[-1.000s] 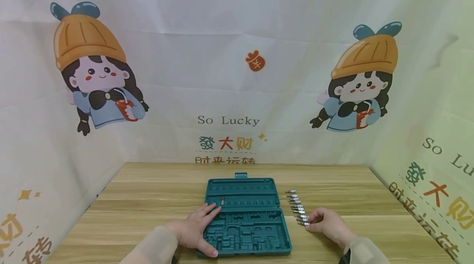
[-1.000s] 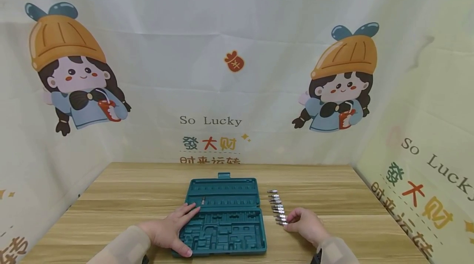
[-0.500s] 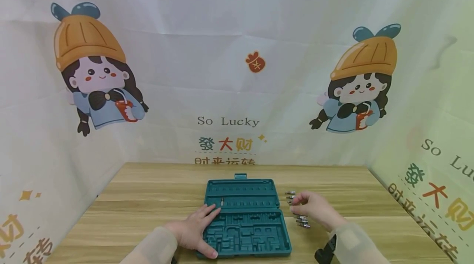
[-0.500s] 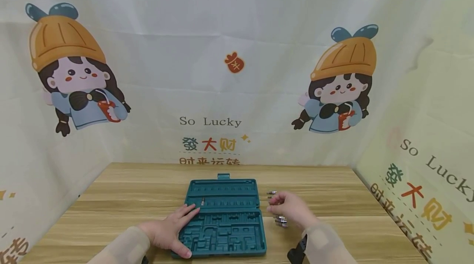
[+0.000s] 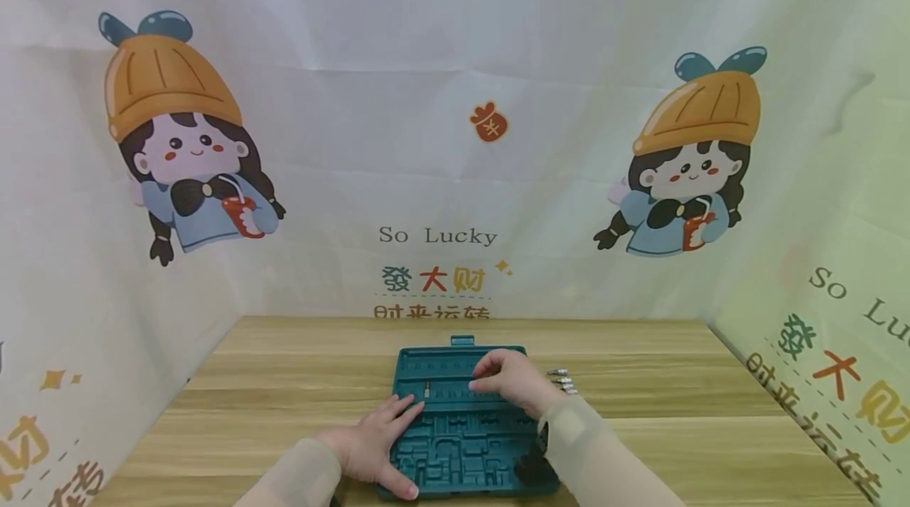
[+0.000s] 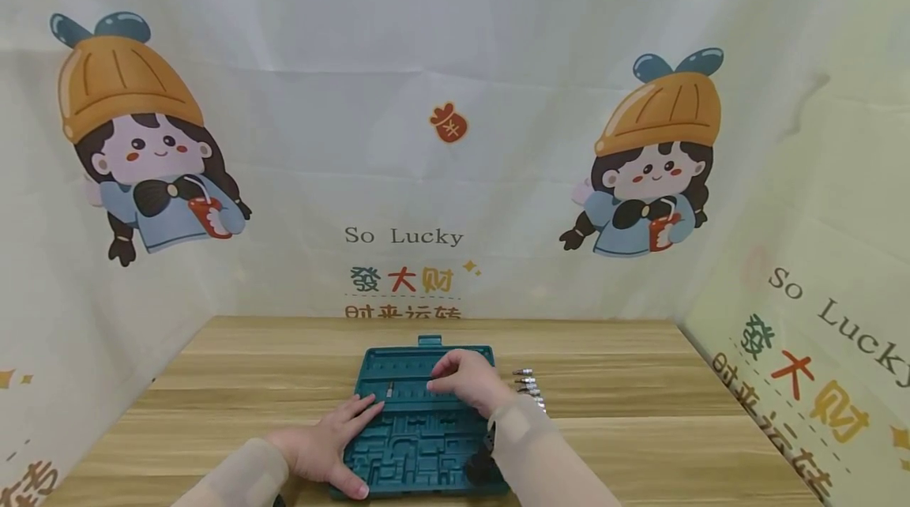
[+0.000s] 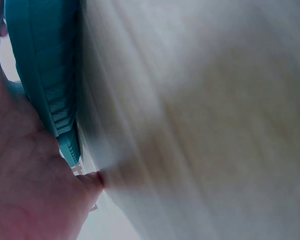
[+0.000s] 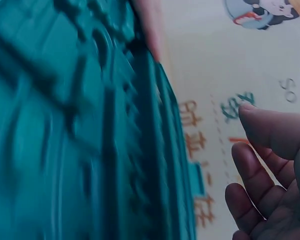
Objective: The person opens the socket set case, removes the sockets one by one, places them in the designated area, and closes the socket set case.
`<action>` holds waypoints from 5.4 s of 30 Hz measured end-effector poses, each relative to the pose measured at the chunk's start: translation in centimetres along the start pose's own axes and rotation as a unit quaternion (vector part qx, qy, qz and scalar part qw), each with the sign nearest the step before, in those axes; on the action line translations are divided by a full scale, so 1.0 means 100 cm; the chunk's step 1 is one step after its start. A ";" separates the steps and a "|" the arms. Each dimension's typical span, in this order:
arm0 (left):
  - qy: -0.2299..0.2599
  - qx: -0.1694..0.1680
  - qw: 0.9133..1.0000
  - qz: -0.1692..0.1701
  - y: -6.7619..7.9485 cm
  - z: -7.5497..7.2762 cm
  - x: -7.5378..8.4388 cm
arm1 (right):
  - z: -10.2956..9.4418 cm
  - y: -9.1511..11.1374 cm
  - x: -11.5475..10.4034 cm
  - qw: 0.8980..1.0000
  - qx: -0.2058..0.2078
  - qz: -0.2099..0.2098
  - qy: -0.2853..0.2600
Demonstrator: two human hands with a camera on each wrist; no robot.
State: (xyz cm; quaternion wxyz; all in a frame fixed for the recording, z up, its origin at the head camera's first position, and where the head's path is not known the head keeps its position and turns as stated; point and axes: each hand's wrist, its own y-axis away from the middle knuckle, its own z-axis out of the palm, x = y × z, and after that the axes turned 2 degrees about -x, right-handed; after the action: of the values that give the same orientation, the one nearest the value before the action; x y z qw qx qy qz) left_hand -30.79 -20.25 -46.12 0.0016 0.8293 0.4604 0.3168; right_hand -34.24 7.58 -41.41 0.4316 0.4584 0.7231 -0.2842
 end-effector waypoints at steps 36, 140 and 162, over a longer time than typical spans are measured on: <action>0.019 -0.017 1.000 0.004 -0.001 -0.001 -0.001 | 0.083 -0.047 0.001 0.978 0.113 0.141 0.105; 0.016 -0.003 1.000 0.011 -0.001 0.001 -0.003 | -0.045 0.037 0.042 0.993 0.068 0.069 -0.062; 0.021 -0.003 1.000 0.007 0.000 -0.002 0.000 | -0.092 0.097 0.090 0.998 0.041 0.042 0.038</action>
State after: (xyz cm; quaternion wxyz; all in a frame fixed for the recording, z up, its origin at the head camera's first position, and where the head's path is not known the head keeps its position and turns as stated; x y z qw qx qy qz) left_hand -30.88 -20.29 -45.96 -0.0080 0.8254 0.4537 0.3359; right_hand -30.61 22.80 -45.21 0.3958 0.5164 0.7069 -0.2775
